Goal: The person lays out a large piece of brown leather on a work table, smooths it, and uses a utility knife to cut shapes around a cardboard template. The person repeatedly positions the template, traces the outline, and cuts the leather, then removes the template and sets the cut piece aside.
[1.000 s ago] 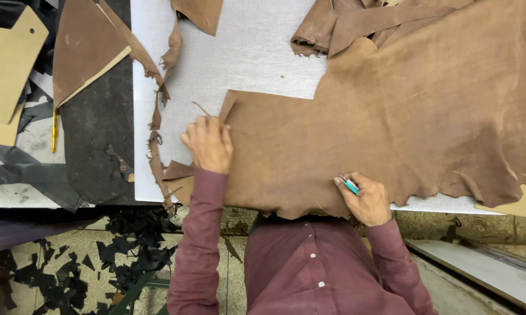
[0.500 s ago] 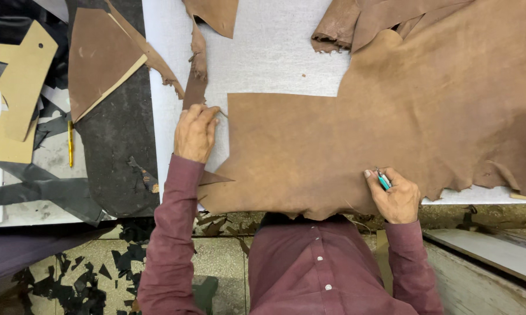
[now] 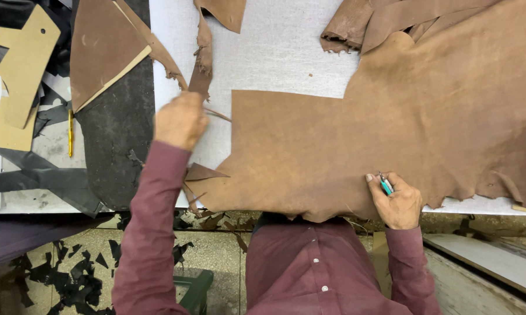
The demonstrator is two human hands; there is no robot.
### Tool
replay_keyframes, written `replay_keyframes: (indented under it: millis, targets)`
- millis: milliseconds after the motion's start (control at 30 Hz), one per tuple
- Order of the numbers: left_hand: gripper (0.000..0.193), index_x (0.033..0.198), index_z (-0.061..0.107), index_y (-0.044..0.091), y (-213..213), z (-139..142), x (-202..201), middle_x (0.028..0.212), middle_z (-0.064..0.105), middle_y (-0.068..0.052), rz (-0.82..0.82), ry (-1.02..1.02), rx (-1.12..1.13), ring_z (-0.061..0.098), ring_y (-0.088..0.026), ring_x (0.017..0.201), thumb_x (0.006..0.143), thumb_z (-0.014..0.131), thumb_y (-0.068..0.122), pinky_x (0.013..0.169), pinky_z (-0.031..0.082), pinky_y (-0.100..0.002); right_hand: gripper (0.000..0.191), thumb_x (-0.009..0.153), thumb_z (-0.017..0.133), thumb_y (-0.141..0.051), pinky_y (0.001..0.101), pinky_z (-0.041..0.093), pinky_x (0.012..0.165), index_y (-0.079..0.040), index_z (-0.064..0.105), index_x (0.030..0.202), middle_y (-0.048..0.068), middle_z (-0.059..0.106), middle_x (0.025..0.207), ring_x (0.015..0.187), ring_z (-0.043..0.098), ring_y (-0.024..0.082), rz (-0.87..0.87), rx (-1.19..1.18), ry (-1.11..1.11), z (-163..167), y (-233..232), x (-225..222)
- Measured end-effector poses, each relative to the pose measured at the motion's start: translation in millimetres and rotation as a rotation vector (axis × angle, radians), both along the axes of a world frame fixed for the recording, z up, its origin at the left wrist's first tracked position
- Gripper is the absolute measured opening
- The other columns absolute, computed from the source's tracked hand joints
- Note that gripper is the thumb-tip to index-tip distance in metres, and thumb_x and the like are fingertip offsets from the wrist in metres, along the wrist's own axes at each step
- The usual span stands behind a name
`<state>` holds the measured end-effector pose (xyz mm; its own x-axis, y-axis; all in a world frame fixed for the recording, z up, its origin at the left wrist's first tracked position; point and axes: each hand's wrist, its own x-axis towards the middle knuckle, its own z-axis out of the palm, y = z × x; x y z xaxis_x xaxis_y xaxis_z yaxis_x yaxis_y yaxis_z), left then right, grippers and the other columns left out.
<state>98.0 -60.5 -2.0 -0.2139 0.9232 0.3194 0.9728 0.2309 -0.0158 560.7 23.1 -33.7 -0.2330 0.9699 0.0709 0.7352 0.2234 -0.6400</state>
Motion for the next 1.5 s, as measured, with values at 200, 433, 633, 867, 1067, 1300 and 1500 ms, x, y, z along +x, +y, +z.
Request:
replay_keyframes:
  millis: [200,433,633,867,1067,1300,1500]
  targets:
    - [0.004,0.099,0.063,0.005,-169,15,-15,0.098,0.067,-0.008,0.584,-0.013,0.344,0.063,-0.017,0.082,0.097,0.062,0.001,0.08,0.056,-0.032,0.027,0.091,0.079,-0.029,0.0371,0.051,0.059,-0.003,0.076,0.095,0.013,0.069,0.069,0.06,0.066,0.023,0.041,-0.129,0.024,1,11,7]
    - [0.016,0.098,0.072,0.007,-186,-34,175,0.083,0.073,-0.009,0.773,-0.534,0.008,0.066,-0.019,0.06,0.096,0.07,0.023,0.056,0.056,-0.036,0.027,0.087,0.078,-0.03,0.0305,0.051,0.058,-0.003,0.075,0.094,0.008,0.069,0.07,0.061,0.065,0.008,0.222,-0.237,0.113,8,28,19]
    - [0.032,0.115,0.069,-0.001,-77,-42,272,0.116,0.072,-0.02,0.192,-0.552,0.418,0.072,-0.033,0.105,0.094,0.079,0.021,0.09,0.061,-0.042,0.025,0.096,0.069,-0.028,0.0304,0.05,0.057,-0.003,0.076,0.096,0.005,0.07,0.063,0.059,0.062,0.011,0.244,-0.57,0.12,9,47,33]
    - [0.12,0.154,0.026,-0.006,91,-51,320,0.16,0.017,-0.035,0.173,-0.397,-0.112,0.011,-0.051,0.15,0.077,0.059,0.08,0.119,0.004,-0.064,0.022,0.1,0.066,-0.021,0.025,0.048,0.055,-0.001,0.075,0.101,0.003,0.07,0.068,0.059,0.06,0.007,0.2,-0.445,0.311,-9,63,91]
    - [0.081,0.157,0.04,0.002,121,-58,417,0.164,0.038,-0.018,-0.416,-0.315,0.013,0.032,-0.037,0.155,0.094,0.066,0.046,0.131,0.022,-0.052,0.028,0.106,0.06,-0.023,0.0227,0.039,0.042,0.003,0.068,0.103,0.005,0.068,0.073,0.045,0.05,0.007,0.028,-0.507,0.6,-27,77,126]
    - [0.024,0.112,0.074,0.002,-29,-54,392,0.104,0.074,-0.011,-0.317,-0.988,0.172,0.073,-0.028,0.09,0.094,0.079,0.018,0.081,0.058,-0.037,0.024,0.101,0.066,-0.023,0.0245,0.04,0.044,-0.001,0.073,0.103,0.003,0.068,0.072,0.048,0.049,0.006,0.093,-0.483,0.405,-20,75,114]
    - [0.084,0.136,0.061,0.004,-79,-111,351,0.133,0.063,-0.02,0.253,-1.348,-0.723,0.06,-0.034,0.123,0.083,0.064,0.068,0.105,0.046,-0.042,0.028,0.089,0.081,-0.029,0.0297,0.044,0.051,-0.002,0.074,0.09,0.005,0.062,0.06,0.052,0.052,0.011,0.13,-0.229,0.075,-6,68,88]
